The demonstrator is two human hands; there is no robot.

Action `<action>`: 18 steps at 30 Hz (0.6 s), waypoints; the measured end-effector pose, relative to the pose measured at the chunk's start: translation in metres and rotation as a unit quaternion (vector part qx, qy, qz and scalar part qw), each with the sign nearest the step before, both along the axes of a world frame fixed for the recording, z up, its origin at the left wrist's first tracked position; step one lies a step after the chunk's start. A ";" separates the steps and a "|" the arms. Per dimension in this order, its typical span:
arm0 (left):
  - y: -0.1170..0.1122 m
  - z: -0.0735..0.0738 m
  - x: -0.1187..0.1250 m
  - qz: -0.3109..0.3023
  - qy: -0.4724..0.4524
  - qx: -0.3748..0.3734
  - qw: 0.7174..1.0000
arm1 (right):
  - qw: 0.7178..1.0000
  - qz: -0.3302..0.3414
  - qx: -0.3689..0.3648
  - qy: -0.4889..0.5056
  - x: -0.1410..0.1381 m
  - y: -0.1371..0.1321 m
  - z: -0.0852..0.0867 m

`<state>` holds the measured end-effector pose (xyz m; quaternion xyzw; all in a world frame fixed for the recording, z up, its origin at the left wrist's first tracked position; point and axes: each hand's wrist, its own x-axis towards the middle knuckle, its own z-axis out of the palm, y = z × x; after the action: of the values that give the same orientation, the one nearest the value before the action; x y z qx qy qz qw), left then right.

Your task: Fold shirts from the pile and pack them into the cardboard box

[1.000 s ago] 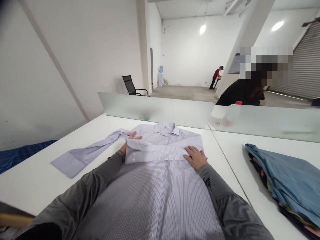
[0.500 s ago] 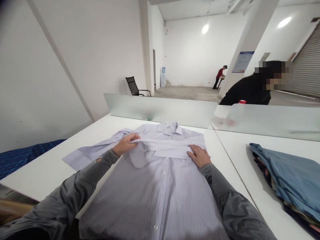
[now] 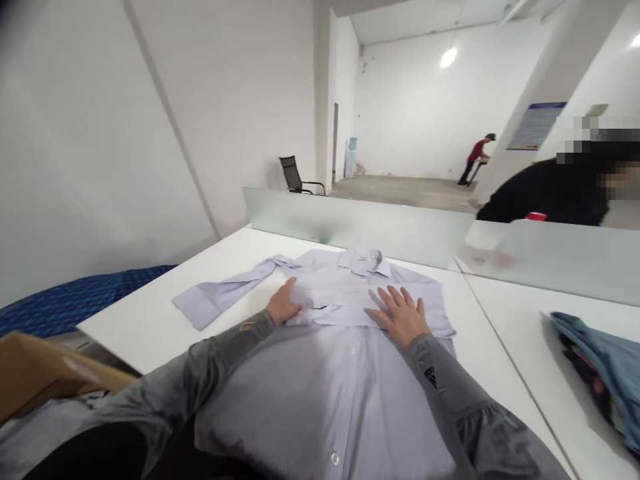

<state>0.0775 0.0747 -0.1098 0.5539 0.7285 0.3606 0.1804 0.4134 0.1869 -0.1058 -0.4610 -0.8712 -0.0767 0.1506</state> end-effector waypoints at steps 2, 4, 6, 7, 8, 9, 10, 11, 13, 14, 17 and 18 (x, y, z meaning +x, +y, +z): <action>0.001 0.002 0.008 0.004 0.029 0.008 1.000 | 0.999 0.048 -0.024 -0.006 -0.028 -0.012 0.001; -0.002 0.003 0.008 0.015 0.053 0.013 0.998 | 0.992 0.114 -0.045 -0.016 -0.053 -0.025 0.001; -0.011 0.006 -0.003 0.042 0.070 0.015 0.997 | 0.982 0.176 -0.058 -0.027 -0.075 -0.036 0.003; -0.018 0.007 -0.012 0.065 0.076 0.012 0.995 | 0.977 0.199 -0.064 -0.031 -0.085 -0.041 0.005; -0.026 0.010 -0.025 0.090 0.080 0.007 0.993 | 0.973 0.216 -0.070 -0.035 -0.094 -0.045 0.006; -0.035 0.012 -0.039 0.116 0.081 0.002 0.990 | 0.970 0.226 -0.076 -0.038 -0.103 -0.048 0.008; -0.044 0.014 -0.056 0.146 0.086 -0.011 0.985 | 0.967 0.234 -0.086 -0.042 -0.111 -0.050 0.009; -0.052 0.017 -0.073 0.174 0.094 -0.027 0.980 | 0.963 0.244 -0.102 -0.050 -0.118 -0.051 0.008; -0.065 0.021 -0.107 0.240 0.125 -0.083 0.959 | 0.952 0.265 -0.138 -0.067 -0.130 -0.052 0.004; -0.069 0.022 -0.123 0.260 0.137 -0.102 0.950 | 0.947 0.274 -0.154 -0.072 -0.134 -0.052 0.001; -0.072 0.032 -0.159 0.292 0.162 -0.128 0.934 | 0.942 0.284 -0.167 -0.066 -0.137 -0.051 -0.010; -0.071 0.037 -0.169 0.299 0.168 -0.126 0.931 | 0.943 0.284 -0.164 -0.059 -0.136 -0.050 -0.013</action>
<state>-0.0913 0.0041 -0.0727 0.3356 0.9194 0.2050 0.0072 0.2771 0.1364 -0.1188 -0.2073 -0.9738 0.0864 0.0370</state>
